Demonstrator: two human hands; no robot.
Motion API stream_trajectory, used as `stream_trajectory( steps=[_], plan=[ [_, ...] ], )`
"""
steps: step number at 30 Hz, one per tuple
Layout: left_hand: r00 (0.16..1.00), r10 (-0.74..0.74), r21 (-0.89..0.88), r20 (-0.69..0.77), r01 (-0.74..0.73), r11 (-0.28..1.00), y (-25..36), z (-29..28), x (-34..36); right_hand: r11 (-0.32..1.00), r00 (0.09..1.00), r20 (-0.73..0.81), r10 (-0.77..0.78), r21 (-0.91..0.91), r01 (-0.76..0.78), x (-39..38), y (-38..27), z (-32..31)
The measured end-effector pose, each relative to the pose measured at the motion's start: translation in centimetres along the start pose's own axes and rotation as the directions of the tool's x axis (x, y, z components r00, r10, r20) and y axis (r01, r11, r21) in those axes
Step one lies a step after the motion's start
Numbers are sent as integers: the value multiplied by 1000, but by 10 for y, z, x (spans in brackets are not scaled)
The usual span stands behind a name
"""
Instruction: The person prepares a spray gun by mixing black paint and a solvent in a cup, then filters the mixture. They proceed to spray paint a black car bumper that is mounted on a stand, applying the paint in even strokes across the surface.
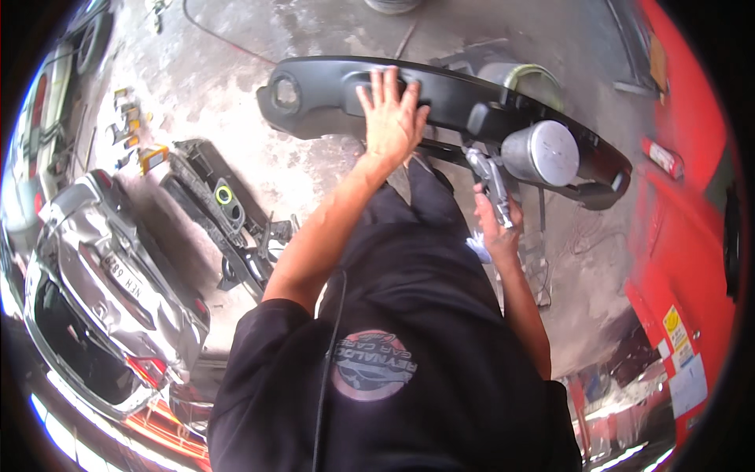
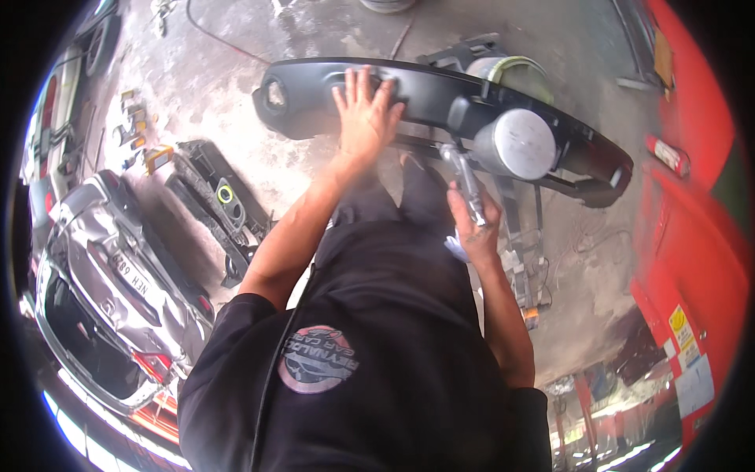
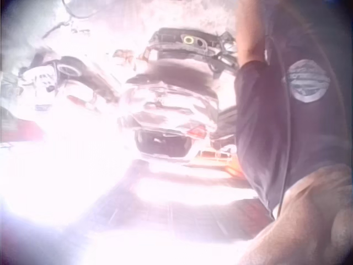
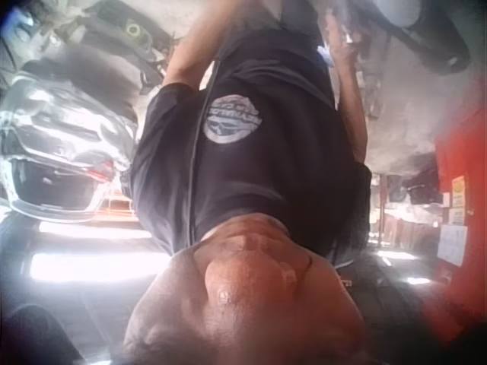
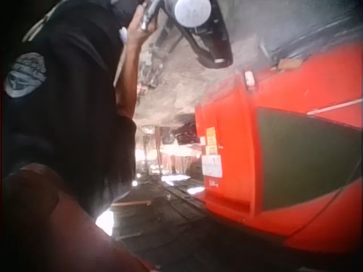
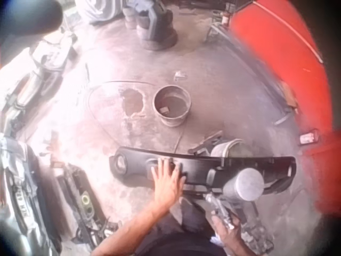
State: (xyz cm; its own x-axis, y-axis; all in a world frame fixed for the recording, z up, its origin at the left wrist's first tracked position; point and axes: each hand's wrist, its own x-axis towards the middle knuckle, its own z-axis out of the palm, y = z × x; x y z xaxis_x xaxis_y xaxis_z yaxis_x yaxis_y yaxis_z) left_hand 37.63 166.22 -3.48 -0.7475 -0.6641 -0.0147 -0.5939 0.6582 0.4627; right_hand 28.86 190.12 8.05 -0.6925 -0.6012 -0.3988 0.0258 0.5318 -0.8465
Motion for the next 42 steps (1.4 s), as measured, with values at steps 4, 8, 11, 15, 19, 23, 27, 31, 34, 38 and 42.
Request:
stream_trajectory(
  steps=[4,8,11,15,19,23,27,31,34,38,42],
  plan=[
    [983,183,-282,-4,-177,943,-3,-32,-27,1000,1000,-11,-13,-6,13,-8,5,7],
    [943,245,-332,225,-162,929,-22,-50,-92,1000,1000,12,-1,8,1,-17,-6,24],
    [879,220,-336,424,-73,939,-53,-50,-145,999,999,15,-47,0,47,-26,-18,45],
    [734,147,-264,663,46,963,-103,-50,-200,996,996,14,-89,-3,90,-44,-28,75],
    [737,68,-242,673,132,961,-149,-49,-222,993,994,57,-88,-75,93,-65,-38,104],
    [729,10,-206,684,180,962,-208,-24,-253,982,989,57,-135,-124,141,-84,-46,128],
    [717,-149,-144,681,331,933,-243,-22,-281,985,994,25,-106,-132,108,-97,-42,143],
    [759,-218,-158,614,388,908,-284,-2,-342,980,997,53,-55,-186,64,-108,-44,157],
    [804,-205,-191,558,364,911,-297,5,-381,978,996,84,-29,-204,45,-117,-25,157],
    [767,-247,-160,592,412,897,-294,7,-421,967,993,83,-89,-231,106,-133,-3,157],
    [725,-343,-137,597,513,847,-292,28,-462,943,970,111,-216,-235,236,-153,15,159]
  ],
)
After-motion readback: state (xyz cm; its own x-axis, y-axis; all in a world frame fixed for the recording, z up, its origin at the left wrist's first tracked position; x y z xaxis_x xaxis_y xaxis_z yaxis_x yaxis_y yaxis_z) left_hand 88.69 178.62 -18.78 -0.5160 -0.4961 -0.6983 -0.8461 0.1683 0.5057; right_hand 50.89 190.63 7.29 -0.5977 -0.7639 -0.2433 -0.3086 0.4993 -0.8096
